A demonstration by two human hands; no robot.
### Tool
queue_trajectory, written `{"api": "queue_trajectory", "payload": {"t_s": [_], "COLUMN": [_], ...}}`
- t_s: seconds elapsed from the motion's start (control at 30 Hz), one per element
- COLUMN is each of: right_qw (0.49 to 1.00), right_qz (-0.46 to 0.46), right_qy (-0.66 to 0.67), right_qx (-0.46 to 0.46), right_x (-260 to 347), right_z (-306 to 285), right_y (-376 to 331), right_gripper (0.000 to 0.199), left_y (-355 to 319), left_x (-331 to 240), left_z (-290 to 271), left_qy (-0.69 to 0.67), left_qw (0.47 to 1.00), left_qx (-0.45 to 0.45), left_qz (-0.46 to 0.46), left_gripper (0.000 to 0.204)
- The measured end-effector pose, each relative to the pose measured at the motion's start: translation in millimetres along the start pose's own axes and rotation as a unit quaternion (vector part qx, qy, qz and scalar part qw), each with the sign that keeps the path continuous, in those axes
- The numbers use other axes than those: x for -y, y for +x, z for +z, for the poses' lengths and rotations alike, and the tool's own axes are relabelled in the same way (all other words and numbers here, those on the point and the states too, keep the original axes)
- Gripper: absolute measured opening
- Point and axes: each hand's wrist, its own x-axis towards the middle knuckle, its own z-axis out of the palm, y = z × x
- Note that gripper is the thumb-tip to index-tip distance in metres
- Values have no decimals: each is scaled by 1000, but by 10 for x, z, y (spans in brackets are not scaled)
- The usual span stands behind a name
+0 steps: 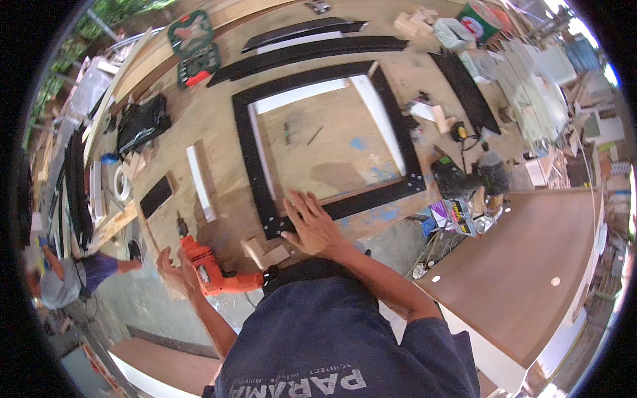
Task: The person uses a drill to create pilot holes and an impact driver to drive screws into the corners of a black wooden frame while it sits on a workbench.
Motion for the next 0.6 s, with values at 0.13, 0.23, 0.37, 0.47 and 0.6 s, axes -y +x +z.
{"api": "queue_trajectory", "payload": {"t_s": [0.13, 0.23, 0.37, 0.47, 0.6], "right_qw": [996, 994, 991, 991, 991], "right_qz": [-54, -100, -132, -125, -131], "right_qy": [49, 45, 17, 43, 36], "right_qx": [44, 10, -23, 29, -14], "right_x": [-217, -348, -369, -373, -408], "right_z": [173, 338, 443, 323, 394], "right_y": [-103, -136, -159, -130, -159], "right_gripper": [69, 54, 49, 47, 50], "left_y": [-163, -506, -1058, -1216, -1301], "left_x": [-986, -1185, -1037, -997, -924], "left_z": [377, 764, 1073, 1093, 1094], "left_qy": [-99, 12, -27, -17, -9], "left_qw": [983, 918, 918, 915, 909], "left_qx": [155, 175, 239, 177, 192], "left_qz": [30, 355, 314, 361, 369], "left_gripper": [47, 47, 31, 29, 32]}}
